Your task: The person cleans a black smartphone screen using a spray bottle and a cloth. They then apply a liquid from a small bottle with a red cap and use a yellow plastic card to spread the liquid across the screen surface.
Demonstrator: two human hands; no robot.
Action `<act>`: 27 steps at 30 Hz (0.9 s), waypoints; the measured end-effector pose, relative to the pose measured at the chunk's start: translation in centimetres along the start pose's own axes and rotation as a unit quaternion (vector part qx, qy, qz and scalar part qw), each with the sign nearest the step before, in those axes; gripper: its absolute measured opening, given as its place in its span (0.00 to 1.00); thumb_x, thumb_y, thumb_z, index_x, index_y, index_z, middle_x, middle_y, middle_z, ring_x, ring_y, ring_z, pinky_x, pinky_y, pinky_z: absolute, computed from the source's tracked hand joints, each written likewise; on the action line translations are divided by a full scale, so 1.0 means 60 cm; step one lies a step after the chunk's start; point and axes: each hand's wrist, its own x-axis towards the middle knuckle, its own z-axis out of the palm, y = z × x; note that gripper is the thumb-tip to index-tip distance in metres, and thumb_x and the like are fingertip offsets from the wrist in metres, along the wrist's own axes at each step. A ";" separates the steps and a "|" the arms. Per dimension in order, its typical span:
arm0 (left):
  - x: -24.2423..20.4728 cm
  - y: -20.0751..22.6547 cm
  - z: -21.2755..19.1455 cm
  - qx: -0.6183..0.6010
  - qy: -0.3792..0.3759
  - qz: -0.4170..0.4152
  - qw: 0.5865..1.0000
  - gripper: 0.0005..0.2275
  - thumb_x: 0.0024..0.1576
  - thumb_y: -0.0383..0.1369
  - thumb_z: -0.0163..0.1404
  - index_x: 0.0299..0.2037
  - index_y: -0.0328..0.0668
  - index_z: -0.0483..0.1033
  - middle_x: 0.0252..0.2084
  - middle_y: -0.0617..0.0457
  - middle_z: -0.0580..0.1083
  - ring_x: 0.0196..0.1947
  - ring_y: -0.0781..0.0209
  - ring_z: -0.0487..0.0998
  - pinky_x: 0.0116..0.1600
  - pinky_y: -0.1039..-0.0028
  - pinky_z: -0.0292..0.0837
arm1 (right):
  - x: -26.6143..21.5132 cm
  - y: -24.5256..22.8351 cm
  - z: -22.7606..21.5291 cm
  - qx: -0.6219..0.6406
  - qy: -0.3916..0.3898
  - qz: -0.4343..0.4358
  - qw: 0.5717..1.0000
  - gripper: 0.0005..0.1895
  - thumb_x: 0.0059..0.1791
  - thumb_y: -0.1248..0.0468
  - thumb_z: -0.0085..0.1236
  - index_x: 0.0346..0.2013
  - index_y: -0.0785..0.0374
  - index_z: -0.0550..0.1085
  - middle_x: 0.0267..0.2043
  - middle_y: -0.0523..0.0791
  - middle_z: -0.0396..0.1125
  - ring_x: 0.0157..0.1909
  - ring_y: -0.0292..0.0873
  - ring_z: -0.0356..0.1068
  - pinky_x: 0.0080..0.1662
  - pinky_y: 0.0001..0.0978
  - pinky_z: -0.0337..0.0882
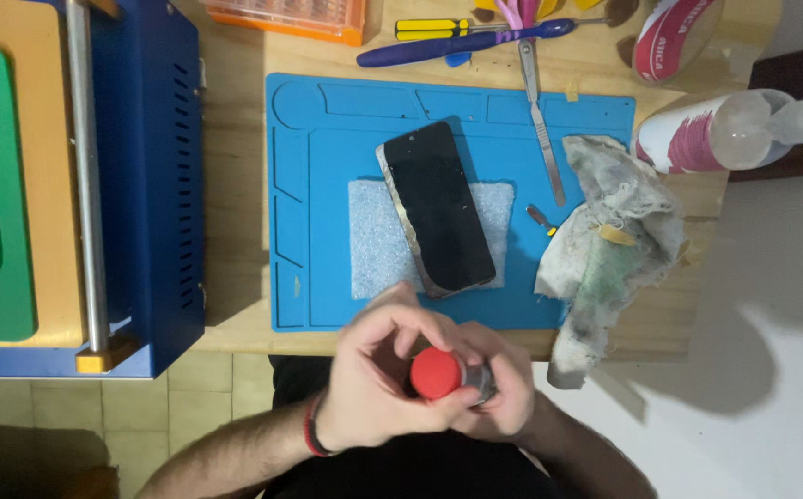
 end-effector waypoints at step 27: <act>0.019 -0.006 -0.024 -0.057 -0.138 0.031 0.988 0.12 0.75 0.30 0.49 0.65 0.37 0.68 0.66 0.36 0.75 0.69 0.42 0.79 0.71 0.61 0.83 | -0.008 0.028 -0.035 0.338 -0.073 0.118 0.931 0.34 0.57 0.55 0.66 0.70 0.68 0.61 0.60 0.54 0.63 0.43 0.44 0.72 0.43 0.34 0.76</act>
